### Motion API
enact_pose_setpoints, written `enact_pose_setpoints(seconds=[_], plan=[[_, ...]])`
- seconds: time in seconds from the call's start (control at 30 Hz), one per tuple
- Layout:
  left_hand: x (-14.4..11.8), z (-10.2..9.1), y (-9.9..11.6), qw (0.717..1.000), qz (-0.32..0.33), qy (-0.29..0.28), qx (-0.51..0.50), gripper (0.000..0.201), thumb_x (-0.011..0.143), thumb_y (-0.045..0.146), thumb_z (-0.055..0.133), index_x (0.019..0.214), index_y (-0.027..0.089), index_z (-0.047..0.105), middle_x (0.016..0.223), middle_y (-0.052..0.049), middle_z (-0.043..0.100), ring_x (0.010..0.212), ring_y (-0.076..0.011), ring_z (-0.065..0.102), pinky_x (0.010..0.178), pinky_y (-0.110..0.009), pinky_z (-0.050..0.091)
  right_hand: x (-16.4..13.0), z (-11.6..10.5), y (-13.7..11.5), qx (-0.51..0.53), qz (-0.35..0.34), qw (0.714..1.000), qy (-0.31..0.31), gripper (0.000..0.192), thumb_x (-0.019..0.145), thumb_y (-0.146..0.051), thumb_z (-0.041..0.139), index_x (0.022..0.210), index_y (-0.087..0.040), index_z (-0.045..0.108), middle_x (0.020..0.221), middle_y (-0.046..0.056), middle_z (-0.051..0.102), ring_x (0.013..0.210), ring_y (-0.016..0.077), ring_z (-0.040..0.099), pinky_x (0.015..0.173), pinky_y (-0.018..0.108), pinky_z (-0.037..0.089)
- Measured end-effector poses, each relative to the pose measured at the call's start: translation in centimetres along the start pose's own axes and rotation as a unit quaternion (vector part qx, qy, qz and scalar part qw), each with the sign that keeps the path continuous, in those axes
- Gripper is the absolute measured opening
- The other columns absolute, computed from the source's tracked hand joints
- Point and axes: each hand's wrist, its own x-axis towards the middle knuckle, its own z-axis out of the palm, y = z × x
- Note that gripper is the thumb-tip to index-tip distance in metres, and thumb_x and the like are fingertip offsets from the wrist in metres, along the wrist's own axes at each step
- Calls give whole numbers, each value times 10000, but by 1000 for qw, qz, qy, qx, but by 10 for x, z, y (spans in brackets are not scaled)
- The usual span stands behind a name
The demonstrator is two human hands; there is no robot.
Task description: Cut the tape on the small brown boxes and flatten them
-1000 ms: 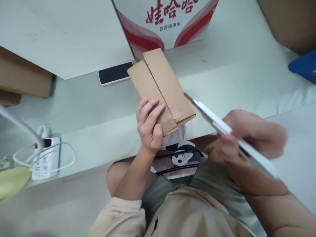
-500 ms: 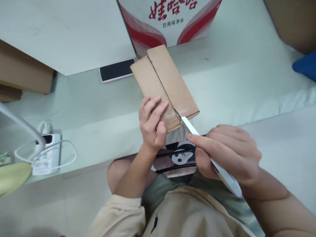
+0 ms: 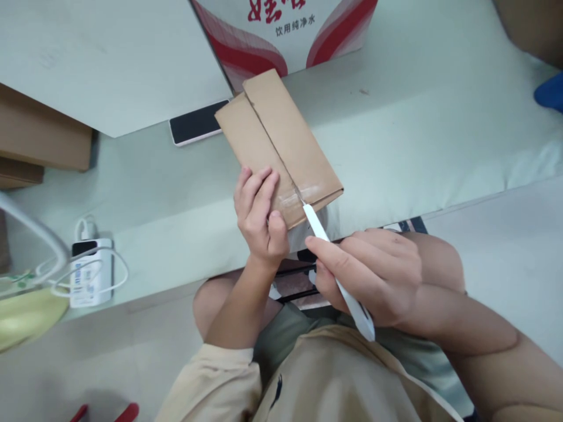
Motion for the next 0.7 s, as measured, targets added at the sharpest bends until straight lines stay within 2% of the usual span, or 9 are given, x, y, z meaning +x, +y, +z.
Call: enact_pose_setpoints(seconds=[0.1, 0.17, 0.33, 0.5, 0.7], plan=[[-1, 1, 0, 999, 14, -8, 33, 516, 1026, 411, 338, 1351, 184, 669, 1358, -91, 683, 1426, -305, 526, 1265, -514, 341, -1, 10, -2, -92, -83, 991, 54, 241, 907, -203, 633, 1143, -158, 654, 579, -46, 588, 488, 108, 497, 462, 298, 376], [-1, 2, -2, 998, 24, -15, 53, 549, 1035, 446, 307, 1355, 175, 663, 1357, -98, 685, 1426, -307, 531, 1262, -516, 347, 0, 14, -2, -107, -84, 989, 59, 231, 893, -181, 636, 1116, -125, 659, 573, -49, 571, 491, 105, 487, 465, 299, 360], [-2, 0, -5, 997, 36, -23, 70, 590, 1043, 507, 279, 1367, 178, 647, 1355, -106, 682, 1414, -311, 545, 1258, -529, 352, 2, 14, 2, -106, -104, 983, 106, 181, 904, -184, 623, 1074, -140, 668, 560, -61, 537, 498, 97, 453, 485, 294, 329], [-6, -3, -7, 998, 31, -31, 47, 576, 1050, 519, 295, 1428, 219, 609, 1418, -92, 637, 1458, -322, 495, 1276, -556, 317, -6, 9, 10, -83, -120, 983, 115, 176, 932, -213, 615, 1086, -150, 669, 565, -56, 542, 510, 98, 449, 495, 297, 335], [-8, -2, -9, 999, 10, -27, 20, 589, 1039, 584, 313, 1417, 250, 617, 1428, -82, 624, 1469, -328, 485, 1293, -574, 286, -8, 17, 25, -67, -163, 978, 115, 193, 938, -220, 607, 1115, -160, 655, 567, -62, 543, 516, 100, 459, 519, 290, 326]])
